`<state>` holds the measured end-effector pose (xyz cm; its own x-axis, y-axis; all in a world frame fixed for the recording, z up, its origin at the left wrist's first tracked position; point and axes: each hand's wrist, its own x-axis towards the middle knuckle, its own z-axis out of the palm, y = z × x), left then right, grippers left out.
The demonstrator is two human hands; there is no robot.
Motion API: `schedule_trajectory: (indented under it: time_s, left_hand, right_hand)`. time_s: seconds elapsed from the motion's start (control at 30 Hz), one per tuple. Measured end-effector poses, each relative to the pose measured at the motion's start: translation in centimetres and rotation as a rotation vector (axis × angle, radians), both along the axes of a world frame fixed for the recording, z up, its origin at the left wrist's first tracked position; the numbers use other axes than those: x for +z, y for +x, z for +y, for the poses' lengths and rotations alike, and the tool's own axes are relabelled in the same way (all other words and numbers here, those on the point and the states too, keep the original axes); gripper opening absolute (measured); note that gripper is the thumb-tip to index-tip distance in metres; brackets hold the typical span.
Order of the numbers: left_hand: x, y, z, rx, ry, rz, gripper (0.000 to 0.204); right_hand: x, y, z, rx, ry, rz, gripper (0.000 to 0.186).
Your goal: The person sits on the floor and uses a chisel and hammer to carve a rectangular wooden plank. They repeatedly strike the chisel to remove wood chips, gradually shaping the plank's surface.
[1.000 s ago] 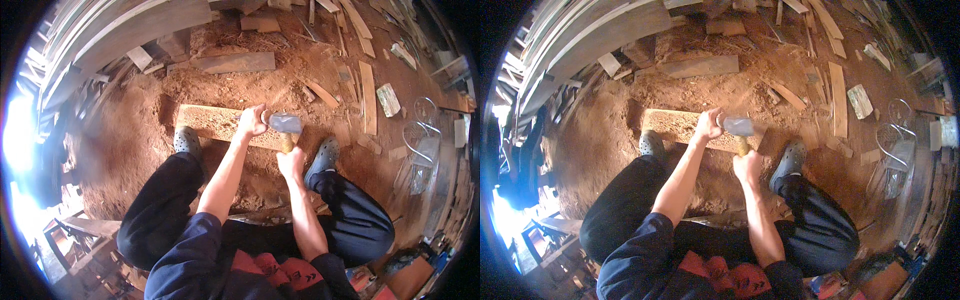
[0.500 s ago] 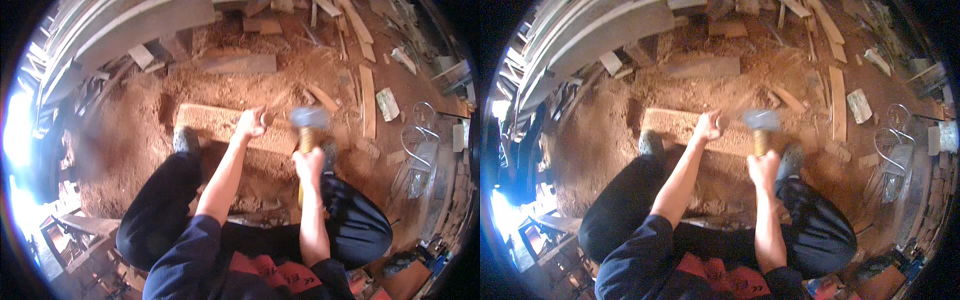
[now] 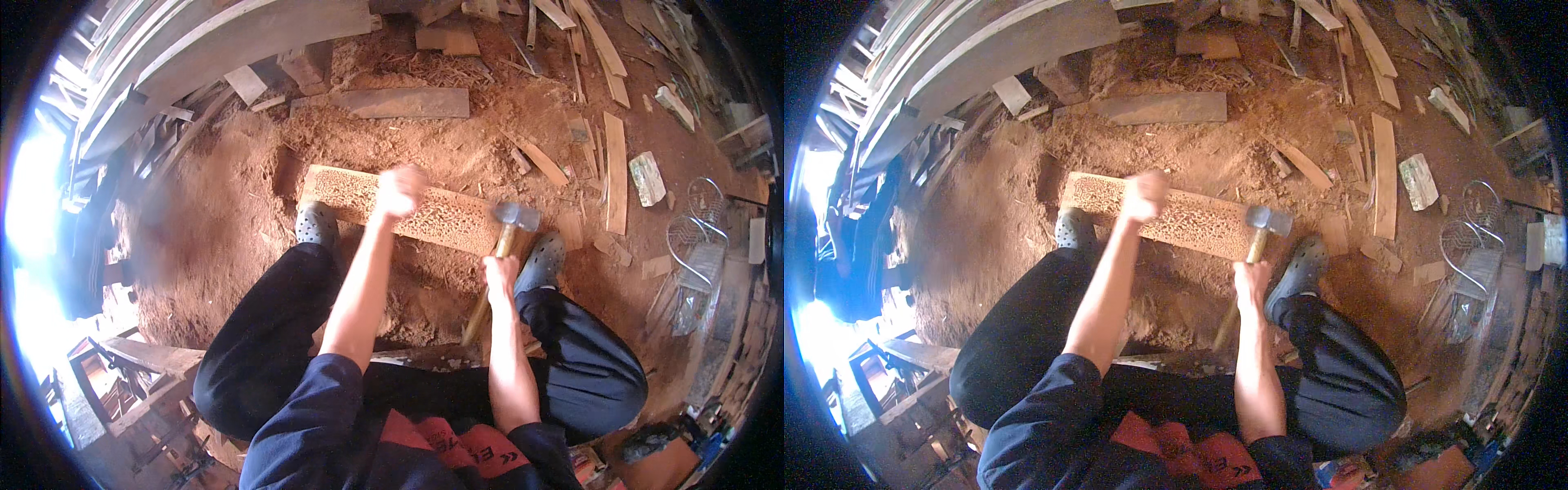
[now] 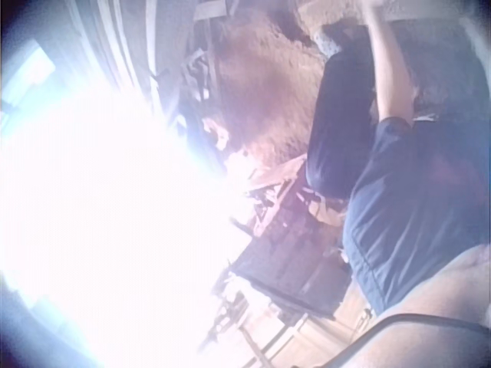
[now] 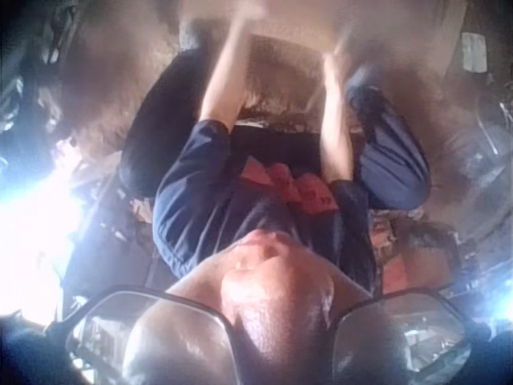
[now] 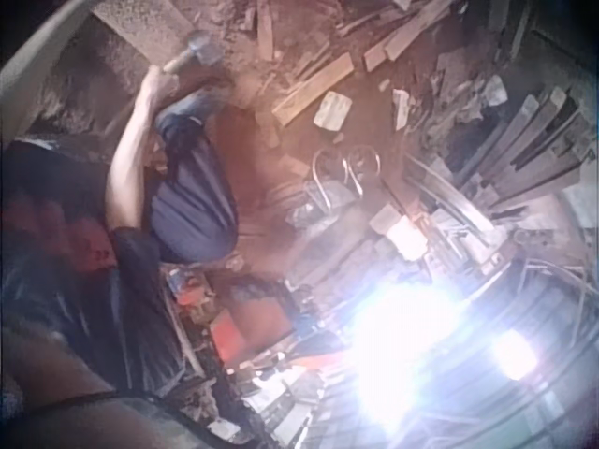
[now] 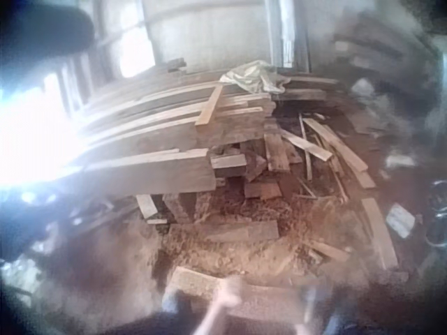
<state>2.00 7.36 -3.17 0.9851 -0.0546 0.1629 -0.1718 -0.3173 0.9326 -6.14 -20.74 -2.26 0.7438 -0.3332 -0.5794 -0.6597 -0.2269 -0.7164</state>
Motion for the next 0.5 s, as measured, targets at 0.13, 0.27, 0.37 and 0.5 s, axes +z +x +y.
schedule_trajectory:
  time_s: [0.13,0.27,0.37,0.5]
  left_hand:
    - [0.9,-3.3,8.3,0.671,-1.152,-0.138,0.023]
    - [2.9,-3.3,5.6,0.614,-0.816,-0.152,0.026]
    - [4.2,-1.9,2.0,0.308,-0.300,-0.056,0.016]
    - [6.9,-1.3,-3.7,0.051,-0.316,-0.026,0.061]
  right_hand:
    - [-1.7,-1.6,-1.0,0.081,-0.096,0.204,0.011]
    - [-2.5,-2.5,-0.7,0.074,-0.141,0.266,0.009]
    - [-2.3,-1.4,0.2,0.112,-0.099,0.328,0.009]
    - [-2.3,-1.8,-0.3,0.033,0.131,0.201,0.017]
